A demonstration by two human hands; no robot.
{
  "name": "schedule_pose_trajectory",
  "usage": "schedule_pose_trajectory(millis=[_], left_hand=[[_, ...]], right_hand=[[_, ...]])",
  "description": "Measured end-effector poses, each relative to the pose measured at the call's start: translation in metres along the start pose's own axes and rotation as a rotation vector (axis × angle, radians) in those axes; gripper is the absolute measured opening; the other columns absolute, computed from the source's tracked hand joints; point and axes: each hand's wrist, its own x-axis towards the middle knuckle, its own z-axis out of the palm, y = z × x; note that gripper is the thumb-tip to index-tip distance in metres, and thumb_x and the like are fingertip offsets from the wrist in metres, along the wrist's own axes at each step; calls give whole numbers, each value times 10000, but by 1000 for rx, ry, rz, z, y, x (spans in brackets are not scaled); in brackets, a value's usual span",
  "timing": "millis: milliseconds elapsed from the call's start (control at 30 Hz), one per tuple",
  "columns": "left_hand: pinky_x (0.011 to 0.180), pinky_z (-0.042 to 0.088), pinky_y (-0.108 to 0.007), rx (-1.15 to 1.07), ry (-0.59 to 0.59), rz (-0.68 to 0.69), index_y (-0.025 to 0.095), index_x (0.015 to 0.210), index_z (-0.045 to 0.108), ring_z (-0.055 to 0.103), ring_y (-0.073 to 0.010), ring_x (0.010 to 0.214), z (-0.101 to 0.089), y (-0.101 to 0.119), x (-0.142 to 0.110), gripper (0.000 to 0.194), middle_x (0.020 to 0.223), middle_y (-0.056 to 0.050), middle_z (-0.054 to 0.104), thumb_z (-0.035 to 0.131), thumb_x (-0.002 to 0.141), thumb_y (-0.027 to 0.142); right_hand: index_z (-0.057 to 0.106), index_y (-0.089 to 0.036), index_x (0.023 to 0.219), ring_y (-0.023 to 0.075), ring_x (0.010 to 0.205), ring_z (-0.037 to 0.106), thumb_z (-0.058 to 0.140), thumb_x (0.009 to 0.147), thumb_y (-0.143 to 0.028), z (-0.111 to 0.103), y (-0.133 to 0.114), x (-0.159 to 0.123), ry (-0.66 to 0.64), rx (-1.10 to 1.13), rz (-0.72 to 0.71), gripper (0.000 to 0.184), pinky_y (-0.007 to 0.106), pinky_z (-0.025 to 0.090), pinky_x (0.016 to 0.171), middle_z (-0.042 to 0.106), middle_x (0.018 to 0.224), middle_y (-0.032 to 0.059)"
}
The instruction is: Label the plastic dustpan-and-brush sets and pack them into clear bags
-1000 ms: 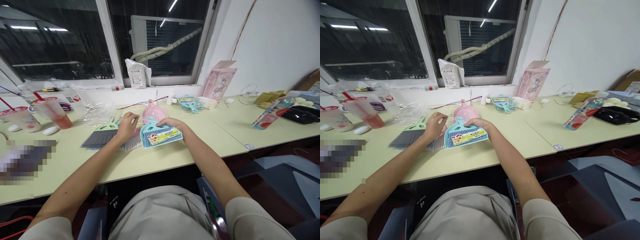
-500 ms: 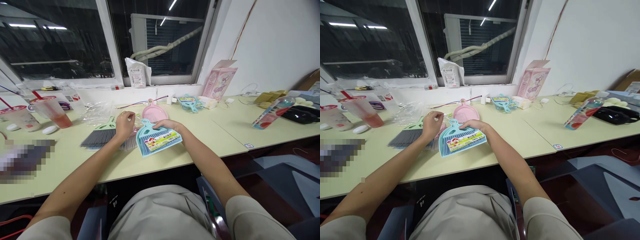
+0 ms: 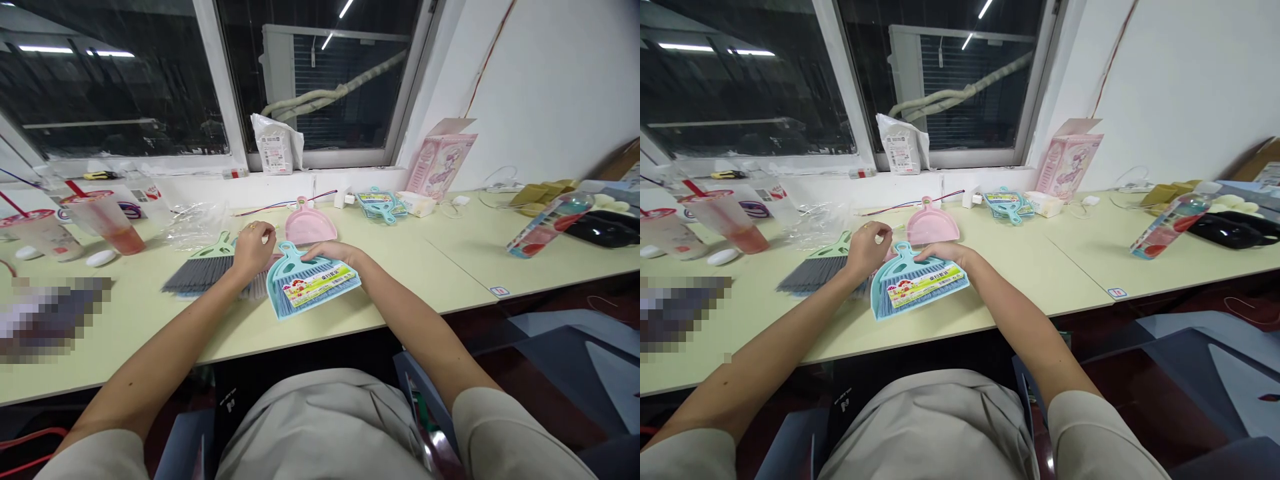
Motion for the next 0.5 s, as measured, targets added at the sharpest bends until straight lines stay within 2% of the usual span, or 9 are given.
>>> schedule_pose_trajectory(millis=[133,233,400,500], left_hand=[[906,524,-411,103,-79,124,209,1067,694,667,-281,1052,1,1,0,227,1049,-109,734,528,923,152],[868,531,-413,174,-137,184,207,1117,716,657,-299,1090,3,3,-1,292,1072,-122,731,522,915,124],[857,533,-424,148,-212,228,216,1035,739,650,-304,1073,4,5,-2,230,1052,-124,723,524,964,181],[870,531,-432,132,-243,236,212,998,729,653,-307,1060,4,4,-3,197,1038,-126,722,544,1004,279]], right_hand=[[697,-83,1104,235,701,792,595,918,-124,0,-4,-6,49,62,-43,216,333,671,734,797,796,104],[668,-85,1139,234,704,790,583,865,-82,0,-6,-10,73,102,-76,287,337,671,739,797,823,102],[628,-122,1194,248,688,789,553,713,-16,-5,-5,-5,86,114,-101,498,376,679,711,796,814,65],[613,-132,1212,252,698,793,546,688,-18,-9,-4,-2,59,108,-107,540,384,681,719,801,833,66]])
